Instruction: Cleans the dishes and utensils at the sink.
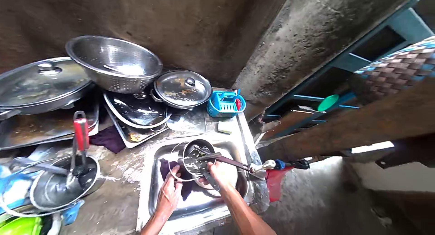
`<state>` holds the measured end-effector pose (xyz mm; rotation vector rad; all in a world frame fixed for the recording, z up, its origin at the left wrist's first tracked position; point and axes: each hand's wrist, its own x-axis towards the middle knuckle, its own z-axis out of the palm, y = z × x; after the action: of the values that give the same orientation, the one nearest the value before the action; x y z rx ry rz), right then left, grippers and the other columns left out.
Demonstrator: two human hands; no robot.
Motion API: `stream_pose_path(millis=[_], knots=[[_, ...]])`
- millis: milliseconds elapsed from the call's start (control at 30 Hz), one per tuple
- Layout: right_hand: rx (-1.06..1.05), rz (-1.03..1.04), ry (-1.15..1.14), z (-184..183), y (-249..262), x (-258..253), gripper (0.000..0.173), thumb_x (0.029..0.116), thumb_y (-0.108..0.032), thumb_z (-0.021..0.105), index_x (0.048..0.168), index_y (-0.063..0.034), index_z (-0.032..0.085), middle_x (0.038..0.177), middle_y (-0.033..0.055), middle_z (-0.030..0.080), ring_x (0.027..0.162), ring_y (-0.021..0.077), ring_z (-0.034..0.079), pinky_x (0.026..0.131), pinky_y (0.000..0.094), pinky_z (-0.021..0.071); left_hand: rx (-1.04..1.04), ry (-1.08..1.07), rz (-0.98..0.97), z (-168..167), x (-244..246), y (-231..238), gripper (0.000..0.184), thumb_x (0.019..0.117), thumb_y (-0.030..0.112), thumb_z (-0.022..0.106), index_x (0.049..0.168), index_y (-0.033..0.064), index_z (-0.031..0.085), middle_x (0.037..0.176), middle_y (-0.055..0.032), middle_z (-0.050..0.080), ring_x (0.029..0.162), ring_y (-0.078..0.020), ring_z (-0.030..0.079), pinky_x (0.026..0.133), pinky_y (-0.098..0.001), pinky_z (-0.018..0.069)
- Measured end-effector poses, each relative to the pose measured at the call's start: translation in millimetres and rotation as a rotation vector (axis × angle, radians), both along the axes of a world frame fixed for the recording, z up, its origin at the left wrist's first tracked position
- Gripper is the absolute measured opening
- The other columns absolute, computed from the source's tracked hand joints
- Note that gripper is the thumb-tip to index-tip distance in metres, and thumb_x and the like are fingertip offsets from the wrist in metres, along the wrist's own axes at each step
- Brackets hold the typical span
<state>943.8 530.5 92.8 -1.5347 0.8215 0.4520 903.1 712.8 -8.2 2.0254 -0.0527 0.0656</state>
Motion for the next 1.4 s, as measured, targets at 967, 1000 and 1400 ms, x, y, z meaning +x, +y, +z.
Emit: stream_pose_path(millis=[967,1000,1400], knots=[[0.085,-0.588,-0.304,56.0,-71.8,100.3,0.024,0.1061,-0.014,0.040,0.111,0.0053,0.052,0.076,0.0171,0.066,0.053,0.0231,0.066,0.045,0.0330,0.0556,0.268,-0.032,-0.348,3.3,184.8,-213.1,0.042,0.0995,0.023,0.053,0.132,-0.0013,0.063,0.140,-0.0221,0.060,0.136,-0.0372,0.050,0.119,-0.0520,0.0300],[0.081,-0.578,-0.307,56.2,-74.1,100.0,0.025,0.1070,-0.015,0.039,0.111,0.0051,0.052,0.077,0.0173,0.066,0.054,0.0232,0.066,0.046,0.0335,0.0558,0.374,-0.005,-0.357,6.3,180.8,-207.5,0.040,0.1009,0.022,0.051,0.132,0.0010,0.063,0.140,-0.0241,0.058,0.134,-0.0420,0.049,0.115,-0.0577,0.0328],[0.007,-0.498,-0.245,15.4,-73.2,91.6,0.027,0.1084,-0.020,0.034,0.115,0.0008,0.049,0.077,0.0151,0.064,0.057,0.0221,0.065,0.050,0.0346,0.0567,0.367,0.432,-0.109,-7.1,28.3,-33.1,0.048,0.0995,0.029,0.055,0.141,0.0050,0.058,0.141,-0.0202,0.057,0.134,-0.0377,0.050,0.112,-0.0520,0.0396]])
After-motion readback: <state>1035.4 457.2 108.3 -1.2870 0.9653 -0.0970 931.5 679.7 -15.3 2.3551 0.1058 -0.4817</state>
